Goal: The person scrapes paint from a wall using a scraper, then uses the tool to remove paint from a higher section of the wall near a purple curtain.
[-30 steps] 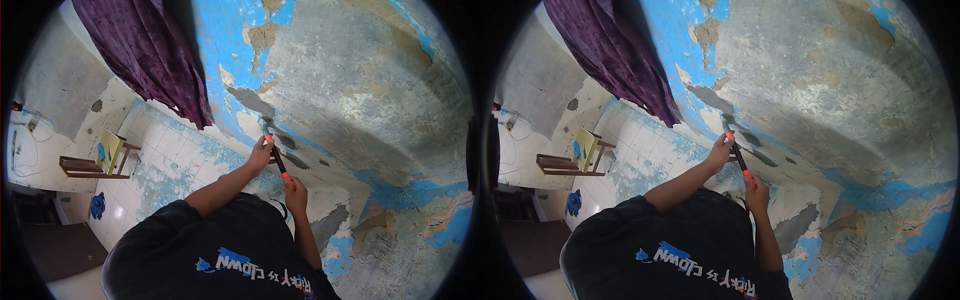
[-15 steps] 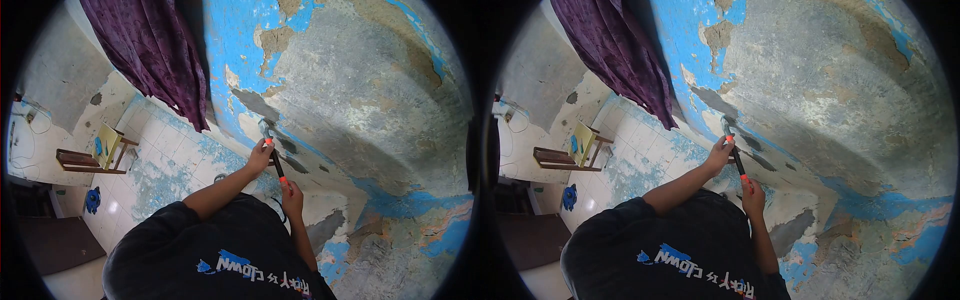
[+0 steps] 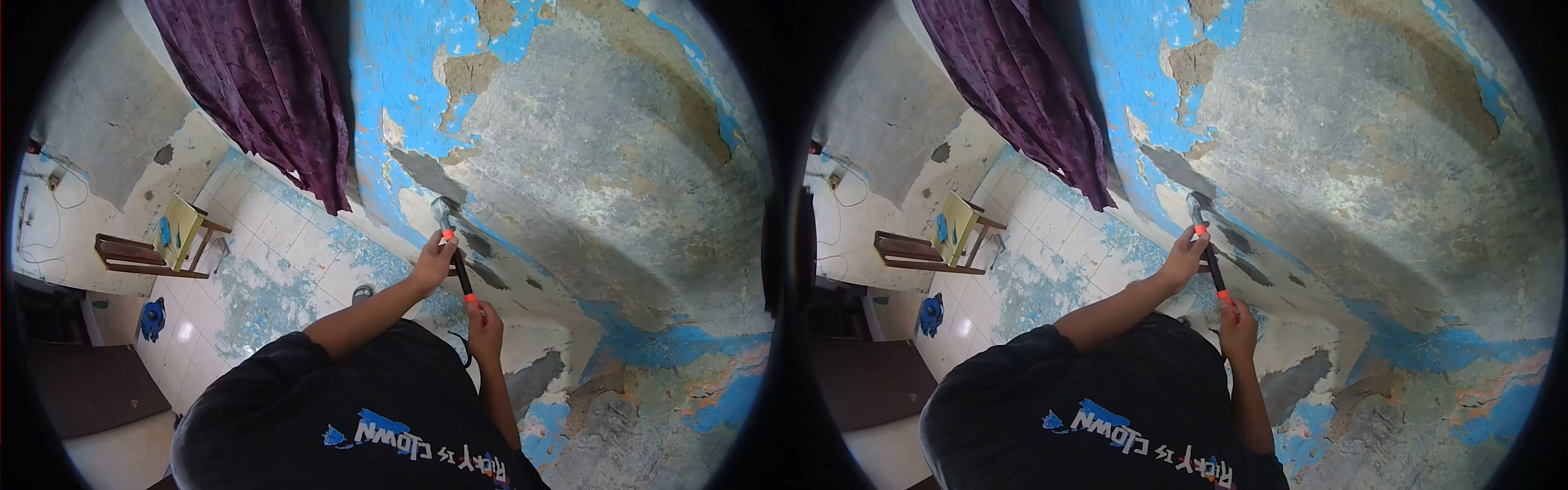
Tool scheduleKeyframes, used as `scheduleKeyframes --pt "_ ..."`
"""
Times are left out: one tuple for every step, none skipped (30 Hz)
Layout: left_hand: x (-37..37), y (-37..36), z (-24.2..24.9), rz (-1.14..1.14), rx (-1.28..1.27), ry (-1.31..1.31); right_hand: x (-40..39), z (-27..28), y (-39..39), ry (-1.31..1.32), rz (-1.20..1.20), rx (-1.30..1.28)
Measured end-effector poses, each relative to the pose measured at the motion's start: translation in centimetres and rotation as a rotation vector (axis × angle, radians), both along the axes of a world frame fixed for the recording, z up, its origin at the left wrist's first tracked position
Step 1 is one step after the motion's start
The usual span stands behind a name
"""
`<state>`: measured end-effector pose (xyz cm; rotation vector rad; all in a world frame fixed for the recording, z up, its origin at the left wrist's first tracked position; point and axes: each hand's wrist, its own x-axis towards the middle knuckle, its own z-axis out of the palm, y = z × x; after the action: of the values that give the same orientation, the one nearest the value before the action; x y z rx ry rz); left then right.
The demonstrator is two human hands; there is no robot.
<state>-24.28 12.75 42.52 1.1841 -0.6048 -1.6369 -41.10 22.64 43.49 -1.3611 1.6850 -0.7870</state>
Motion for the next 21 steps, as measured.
scheduleKeyframes --pt "0.4 -0.1 -0.5 0.015 -0.007 0.002 0.3 -0.3 -0.3 0.023 0.019 -0.030" --pt "0.6 0.0 -1.0 0.030 -0.009 0.006 0.7 -0.9 -0.5 0.049 0.037 -0.054" --pt "1.1 -0.1 -1.1 0.032 -0.019 -0.021 0.9 -1.3 -0.6 0.074 0.057 -0.078" --pt "1.0 -0.2 -1.2 0.028 -0.023 -0.008 0.7 -1.4 -0.6 0.046 0.049 -0.047" --pt "1.0 -0.2 -1.3 0.026 -0.027 0.001 0.5 -1.5 -0.5 0.014 0.041 -0.015" --pt "0.9 0.0 -1.2 0.023 -0.028 0.009 0.4 -1.5 -0.3 -0.019 0.032 0.019" --pt "0.6 0.1 -0.8 0.020 -0.027 0.007 0.2 -1.2 0.0 -0.025 0.024 0.044" --pt "0.5 0.2 -0.6 0.009 -0.013 0.009 -0.1 -0.8 0.1 -0.031 0.013 0.062" --pt "0.3 0.3 -0.4 0.001 -0.003 0.014 -0.3 -0.4 -0.1 -0.034 0.005 0.078" --pt "0.2 0.2 -0.4 -0.007 0.010 0.019 -0.1 -0.5 -0.5 -0.012 0.028 0.040" --pt "0.4 0.2 -0.4 0.034 0.008 0.027 0.3 -1.0 -0.9 0.010 0.049 0.007" --pt "0.6 0.0 -0.5 0.031 -0.007 0.014 0.6 -1.1 -1.1 0.032 0.069 -0.024" --pt "1.0 -0.1 -0.8 0.031 -0.020 -0.001 0.4 -1.0 -1.0 0.011 0.061 0.005" --pt "1.4 -0.2 -1.0 0.032 -0.034 -0.020 0.4 -0.9 -0.9 -0.013 0.053 0.034" --pt "1.3 -0.1 -0.9 0.025 -0.038 -0.018 0.4 -0.8 -0.9 -0.038 0.045 0.062" --pt "1.1 0.0 -0.9 0.021 -0.020 -0.016 0.1 -0.9 -0.8 -0.047 0.048 0.088" --pt "0.7 0.0 -0.9 0.014 -0.006 -0.013 -0.5 -1.1 -0.7 -0.055 0.049 0.109" --pt "0.4 -0.1 -0.8 0.009 0.004 -0.008 -0.8 -1.1 -1.0 -0.061 0.052 0.127" --pt "0.3 0.0 -0.7 0.003 0.002 0.011 -0.8 -1.3 -1.3 -0.057 0.059 0.109" --pt "0.6 -0.2 -0.7 0.014 -0.014 0.002 -0.6 -1.5 -1.5 -0.054 0.066 0.094" --pt "0.9 -0.4 -0.7 0.022 -0.028 -0.007 -0.6 -1.6 -1.6 -0.050 0.071 0.082"
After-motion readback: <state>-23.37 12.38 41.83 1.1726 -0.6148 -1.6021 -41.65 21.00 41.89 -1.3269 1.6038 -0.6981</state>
